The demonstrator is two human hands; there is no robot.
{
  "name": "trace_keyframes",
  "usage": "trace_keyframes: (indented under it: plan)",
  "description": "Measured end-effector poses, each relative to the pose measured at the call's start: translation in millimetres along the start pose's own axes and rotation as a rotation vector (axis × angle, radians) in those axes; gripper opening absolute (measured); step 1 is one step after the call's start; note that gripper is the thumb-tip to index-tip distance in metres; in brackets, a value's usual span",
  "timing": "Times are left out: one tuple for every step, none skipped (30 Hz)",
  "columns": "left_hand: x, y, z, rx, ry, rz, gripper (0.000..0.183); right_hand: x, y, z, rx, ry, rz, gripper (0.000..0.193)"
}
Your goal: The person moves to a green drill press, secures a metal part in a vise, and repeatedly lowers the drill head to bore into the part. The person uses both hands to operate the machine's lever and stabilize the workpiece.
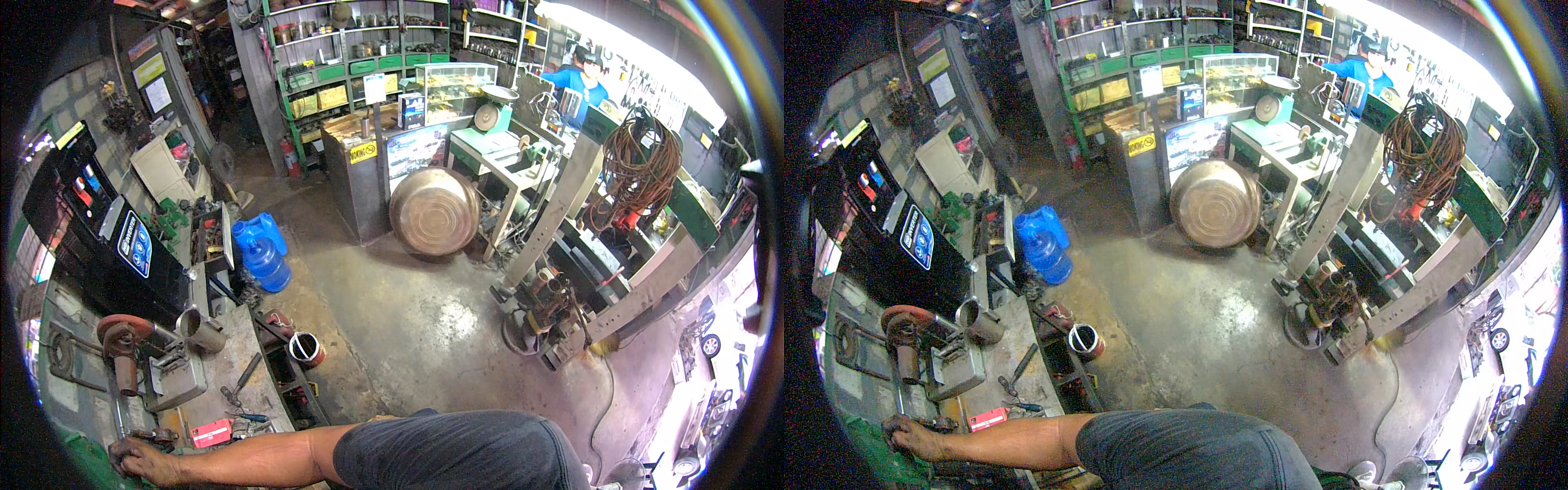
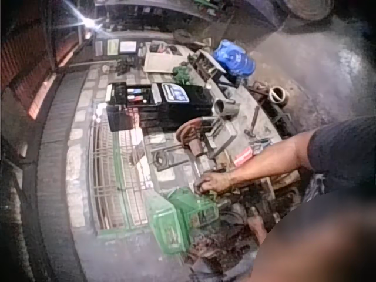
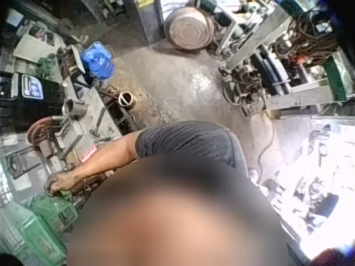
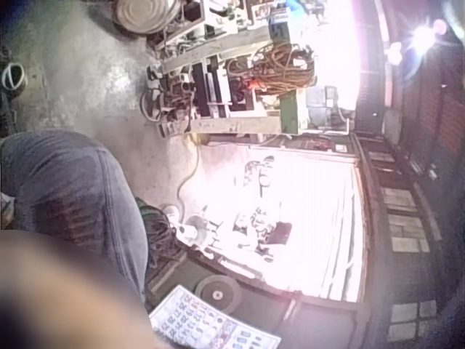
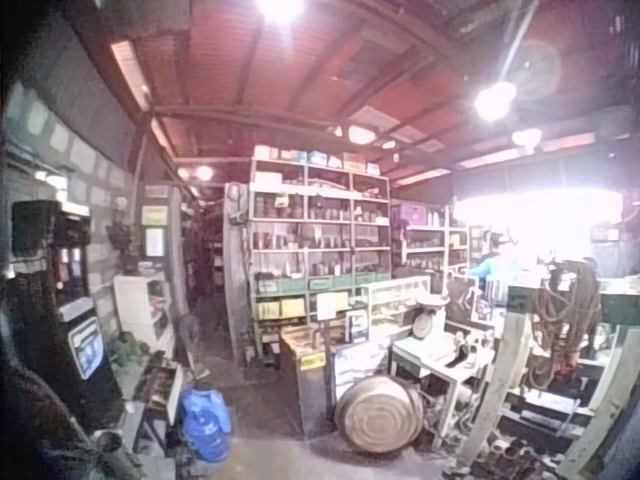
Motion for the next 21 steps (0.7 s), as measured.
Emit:
trace_keyframes:
  plan:
    - [0, 1, 0, 0.003, 0.005, -0.001, 0.084, 0, 2, 1, 0.028, 0.006, -0.028, 0.048]
    - [0, 1, -1, 0.006, 0.008, -0.003, 0.083, -1, 4, 2, 0.056, 0.012, -0.056, 0.049]
    - [0, 2, -1, 0.011, 0.013, -0.006, 0.082, -1, 8, 3, 0.084, 0.019, -0.084, 0.050]
    - [0, 2, -1, 0.014, 0.015, -0.010, 0.081, -2, 10, 4, 0.096, 0.016, -0.100, 0.050]
    - [1, 3, -2, 0.016, 0.020, -0.014, 0.080, -2, 12, 5, 0.108, 0.014, -0.116, 0.050]
    - [1, 4, -2, 0.019, 0.022, -0.015, 0.079, -3, 14, 6, 0.119, 0.012, -0.132, 0.050]
    - [1, 3, -2, 0.024, 0.027, -0.016, 0.078, -2, 14, 7, 0.110, 0.021, -0.136, 0.050]
    - [1, 4, -2, 0.028, 0.029, -0.016, 0.078, -2, 13, 7, 0.101, 0.030, -0.141, 0.049]
    - [1, 4, -2, 0.032, 0.030, -0.020, 0.077, -1, 12, 8, 0.093, 0.038, -0.147, 0.049]
    - [1, 4, -2, 0.033, 0.033, -0.022, 0.076, 0, 8, 7, 0.109, 0.043, -0.120, 0.048]
    - [1, 4, -1, 0.039, 0.037, -0.023, 0.075, 1, 3, 7, 0.125, 0.047, -0.094, 0.047]
    - [2, 4, -2, 0.044, 0.040, -0.025, 0.074, 2, -2, 5, 0.140, 0.052, -0.068, 0.047]
    - [2, 3, -2, 0.050, 0.043, -0.027, 0.073, 3, -5, 3, 0.162, 0.030, -0.079, 0.046]
    - [3, 4, -2, 0.052, 0.045, -0.030, 0.073, 3, -8, 2, 0.183, 0.008, -0.090, 0.045]
    - [2, 5, -2, 0.056, 0.050, -0.036, 0.072, 2, -10, 0, 0.205, -0.014, -0.100, 0.044]
    - [3, 6, -3, 0.058, 0.051, -0.041, 0.071, 2, -15, 1, 0.211, 0.004, -0.075, 0.044]
    - [2, 7, -3, 0.066, 0.058, -0.044, 0.070, 1, -20, 2, 0.217, 0.022, -0.050, 0.043]
    - [2, 8, -3, 0.067, 0.062, -0.051, 0.069, 0, -26, 3, 0.223, 0.039, -0.025, 0.042]
    - [2, 10, -3, 0.070, 0.065, -0.054, 0.069, -1, -29, 2, 0.269, -0.007, -0.044, 0.042]
    - [2, 10, -3, 0.076, 0.069, -0.055, 0.068, -3, -33, 1, 0.315, -0.054, -0.062, 0.042]
    - [2, 10, -2, 0.078, 0.075, -0.061, 0.067, -2, -38, 0, 0.293, -0.087, -0.065, 0.042]
Point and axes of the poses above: each hand's wrist, its own x-axis away from the middle knuckle, its own z-axis out of the back of the hand, y = z × x, the point moved 6 cm from there along -x, towards the middle knuckle, and after that the axes turned 7 degrees about -y, right-handed, at the moved point
